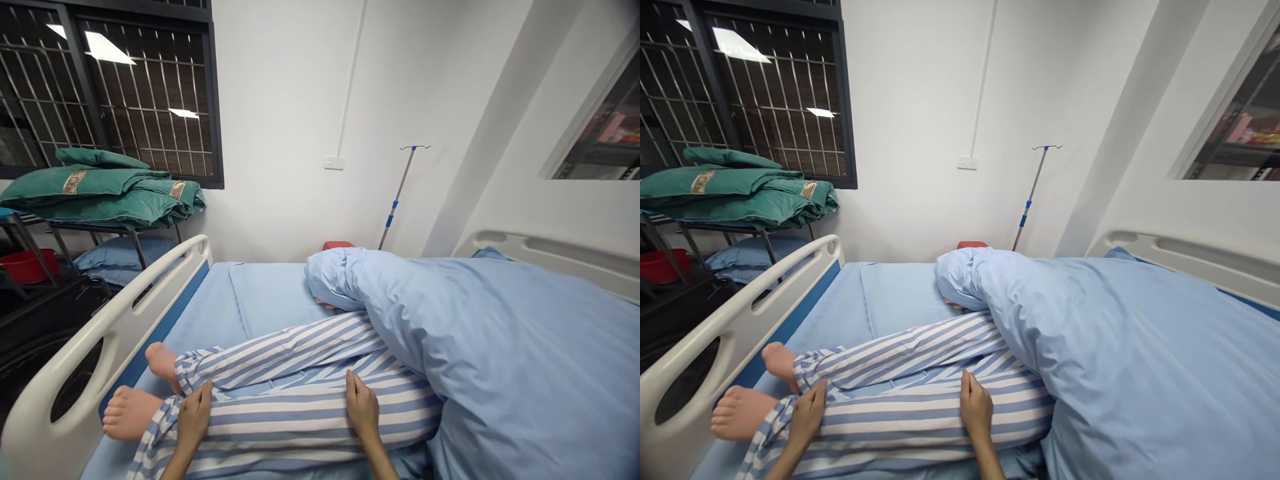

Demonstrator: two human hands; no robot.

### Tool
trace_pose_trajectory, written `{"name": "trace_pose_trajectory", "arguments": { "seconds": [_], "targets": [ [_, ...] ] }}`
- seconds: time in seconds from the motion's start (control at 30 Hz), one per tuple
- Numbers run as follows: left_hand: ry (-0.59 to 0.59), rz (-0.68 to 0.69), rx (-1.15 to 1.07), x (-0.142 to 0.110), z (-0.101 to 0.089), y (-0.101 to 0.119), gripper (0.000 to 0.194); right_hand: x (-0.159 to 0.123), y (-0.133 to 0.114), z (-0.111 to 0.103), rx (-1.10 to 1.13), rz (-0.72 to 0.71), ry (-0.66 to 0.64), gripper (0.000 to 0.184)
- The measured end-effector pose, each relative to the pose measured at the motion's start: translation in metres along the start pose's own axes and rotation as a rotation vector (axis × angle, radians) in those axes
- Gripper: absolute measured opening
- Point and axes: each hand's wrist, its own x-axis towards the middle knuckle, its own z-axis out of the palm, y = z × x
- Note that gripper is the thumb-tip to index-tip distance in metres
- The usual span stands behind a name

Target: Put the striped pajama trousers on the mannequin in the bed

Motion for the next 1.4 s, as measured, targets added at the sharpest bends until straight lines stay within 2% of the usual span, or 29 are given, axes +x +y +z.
{"name": "trace_pose_trajectory", "arguments": {
  "seconds": [0.07,0.17,0.27,0.37,0.47,0.53,0.63,0.77,0.87,1.0,1.1,1.23,1.33,1.4],
  "targets": [
    [-0.011,-0.026,0.146,-0.003,0.002,-0.014,0.039,0.002,-0.001,-0.003,-0.025,0.007,-0.015,0.056],
    [-0.016,-0.078,0.276,-0.005,0.008,-0.018,0.043,0.003,-0.009,-0.004,-0.078,0.012,-0.033,0.054],
    [-0.019,-0.064,0.311,-0.005,0.010,-0.016,0.044,-0.009,-0.037,0.012,-0.031,-0.045,-0.043,0.056],
    [-0.017,-0.028,0.312,-0.004,0.010,-0.018,0.043,-0.037,-0.096,0.047,0.113,-0.175,-0.126,0.057],
    [-0.013,0.005,0.324,-0.004,0.010,-0.022,0.041,-0.070,-0.174,0.086,0.244,-0.319,-0.257,0.052],
    [-0.036,0.049,0.334,-0.003,0.010,-0.026,0.037,-0.087,-0.221,0.106,0.342,-0.405,-0.295,0.046],
    [-0.068,0.070,0.327,-0.003,0.010,-0.033,0.036,-0.102,-0.260,0.127,0.450,-0.382,-0.298,0.044],
    [-0.029,0.007,0.202,0.000,0.007,-0.033,0.034,-0.109,-0.258,0.145,0.423,-0.270,-0.252,0.042],
    [-0.001,-0.018,-0.022,0.005,0.004,-0.019,0.034,-0.108,-0.250,0.154,0.407,-0.247,-0.246,0.043],
    [-0.005,-0.093,-0.296,0.006,0.004,0.001,0.044,-0.102,-0.254,0.159,0.526,-0.125,-0.233,0.048],
    [-0.017,-0.118,-0.307,0.002,0.009,0.001,0.039,-0.095,-0.255,0.154,0.589,-0.061,-0.234,0.047],
    [-0.037,-0.058,-0.209,0.001,0.014,-0.003,0.031,-0.089,-0.241,0.138,0.535,-0.162,-0.221,0.046],
    [-0.038,-0.047,-0.233,0.001,0.016,0.013,0.037,-0.087,-0.229,0.134,0.514,-0.191,-0.192,0.047],
    [-0.020,-0.067,-0.301,-0.002,0.019,0.031,0.042,-0.085,-0.226,0.135,0.546,-0.119,-0.192,0.048]
  ]
}}
